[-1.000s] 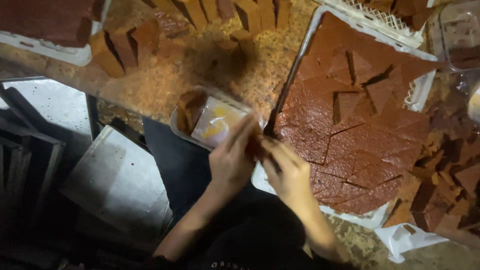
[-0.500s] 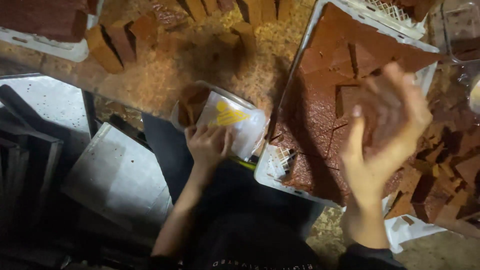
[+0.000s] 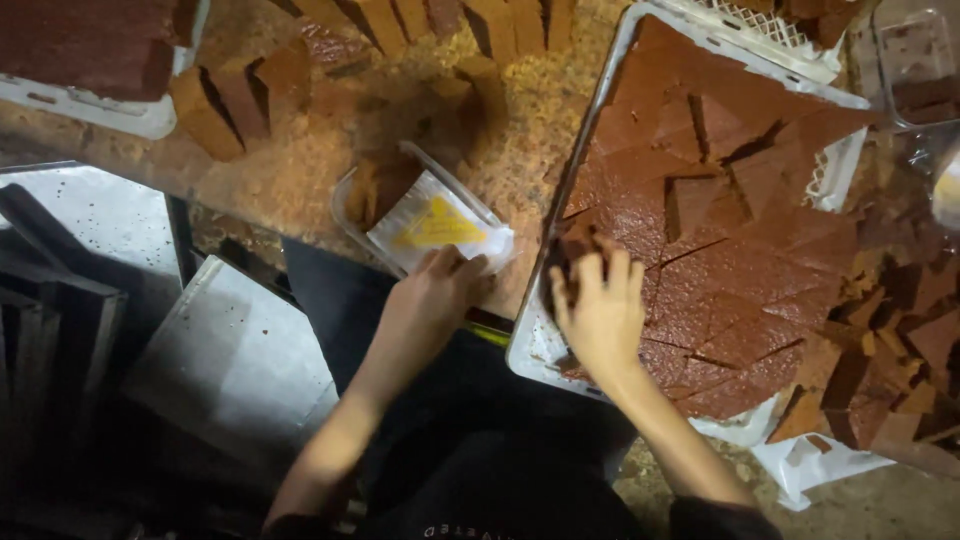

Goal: Picking up pieces of baked goods and placing them into a plastic container

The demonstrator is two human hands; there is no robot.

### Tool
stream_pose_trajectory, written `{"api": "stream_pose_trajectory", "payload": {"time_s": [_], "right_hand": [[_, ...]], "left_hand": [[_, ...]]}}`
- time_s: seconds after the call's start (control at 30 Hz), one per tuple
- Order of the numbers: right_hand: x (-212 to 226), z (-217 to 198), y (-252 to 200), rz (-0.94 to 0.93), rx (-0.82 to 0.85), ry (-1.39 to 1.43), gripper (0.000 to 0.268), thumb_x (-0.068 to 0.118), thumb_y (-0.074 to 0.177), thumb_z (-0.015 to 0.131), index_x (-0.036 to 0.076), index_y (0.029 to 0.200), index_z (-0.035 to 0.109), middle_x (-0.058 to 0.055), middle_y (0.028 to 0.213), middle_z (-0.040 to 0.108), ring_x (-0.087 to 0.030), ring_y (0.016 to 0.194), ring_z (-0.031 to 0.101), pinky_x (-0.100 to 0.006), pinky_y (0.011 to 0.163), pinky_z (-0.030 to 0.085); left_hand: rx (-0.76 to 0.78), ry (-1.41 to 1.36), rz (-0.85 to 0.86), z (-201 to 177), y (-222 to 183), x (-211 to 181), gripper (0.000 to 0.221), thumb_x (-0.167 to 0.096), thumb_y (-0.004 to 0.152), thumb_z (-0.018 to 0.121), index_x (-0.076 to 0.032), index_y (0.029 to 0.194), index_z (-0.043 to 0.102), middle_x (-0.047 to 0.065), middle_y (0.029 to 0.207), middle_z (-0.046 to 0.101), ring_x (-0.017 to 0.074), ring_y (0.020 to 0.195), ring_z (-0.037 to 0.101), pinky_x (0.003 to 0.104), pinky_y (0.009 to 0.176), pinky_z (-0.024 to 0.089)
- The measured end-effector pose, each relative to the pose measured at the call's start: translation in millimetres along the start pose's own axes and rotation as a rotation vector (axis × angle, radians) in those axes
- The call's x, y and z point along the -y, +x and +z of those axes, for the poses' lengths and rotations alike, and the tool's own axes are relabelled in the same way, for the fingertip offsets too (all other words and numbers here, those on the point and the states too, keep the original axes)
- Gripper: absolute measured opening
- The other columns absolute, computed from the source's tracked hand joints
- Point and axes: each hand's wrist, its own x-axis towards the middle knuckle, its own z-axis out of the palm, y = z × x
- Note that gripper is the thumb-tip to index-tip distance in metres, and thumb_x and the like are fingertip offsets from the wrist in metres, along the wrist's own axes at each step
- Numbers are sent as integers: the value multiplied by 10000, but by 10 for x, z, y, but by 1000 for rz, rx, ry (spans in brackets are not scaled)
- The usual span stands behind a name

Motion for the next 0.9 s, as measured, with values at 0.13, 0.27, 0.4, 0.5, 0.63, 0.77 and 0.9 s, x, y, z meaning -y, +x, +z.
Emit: {"api": "stream_pose_trajectory", "payload": {"time_s": [0.13, 0.27, 0.4, 0.5, 0.63, 0.77, 0.9], "right_hand": [[-36, -306, 173, 453, 130, 364, 322, 229, 881, 802, 124, 1003, 523, -184, 921, 661, -449, 873, 680, -517, 767, 530], [-584, -63, 158, 731, 129, 732, 407, 208, 831, 844, 158, 1058, 510, -125, 916, 619, -341, 855, 619, -452, 796, 470], [-794, -210, 112, 756, -88, 944, 329, 146, 897, 783, 183, 1054, 497, -11, 996, 520, -190, 947, 509, -332, 870, 400], [-647, -228, -35, 541, -318, 526, 458, 59, 917, 856, 103, 1110, 443, -139, 1004, 522, -367, 1013, 552, -470, 975, 423], [-455, -103, -167, 491, -131, 361, 430, 221, 956, 791, 34, 1147, 455, -290, 1010, 620, -525, 988, 642, -591, 850, 512], [-596, -145, -23, 587, -300, 800, 420, 73, 990, 718, 107, 1245, 385, -108, 1171, 456, -258, 1203, 435, -382, 1075, 369], [-360, -568, 139, 811, -345, 1226, 367, 68, 1050, 606, 155, 1334, 389, -49, 1081, 459, -133, 963, 544, -252, 899, 578]], "left_hand": [[14, -114, 139, -115, 82, 69, 249, -298, 904, 716, -115, 1073, 700, 44, 904, 651, 268, 873, 701, 338, 631, 603], [-345, -346, -45, 296, 106, 249, 538, -432, 847, 841, -101, 623, 480, 79, 554, 484, 305, 565, 609, 360, 531, 471], [-265, -294, -121, 135, 170, 238, 560, -535, 932, 737, -153, 617, 476, 43, 551, 539, 255, 563, 629, 316, 493, 457], [-227, -119, -116, 271, 142, 212, 332, -343, 1061, 578, -148, 804, 498, 61, 679, 559, 307, 643, 665, 364, 549, 515], [-253, -386, -171, 155, 157, 164, 228, -24, 854, 659, -98, 1004, 503, 111, 844, 493, 408, 761, 631, 445, 659, 524], [-414, -269, -415, -62, 122, -183, 331, -23, 879, 704, -180, 1157, 614, 34, 963, 628, 274, 708, 716, 411, 566, 599], [-467, -29, -404, -5, 55, -143, 174, -94, 864, 778, -196, 925, 651, -17, 1179, 644, 230, 895, 716, 338, 610, 609]]}}
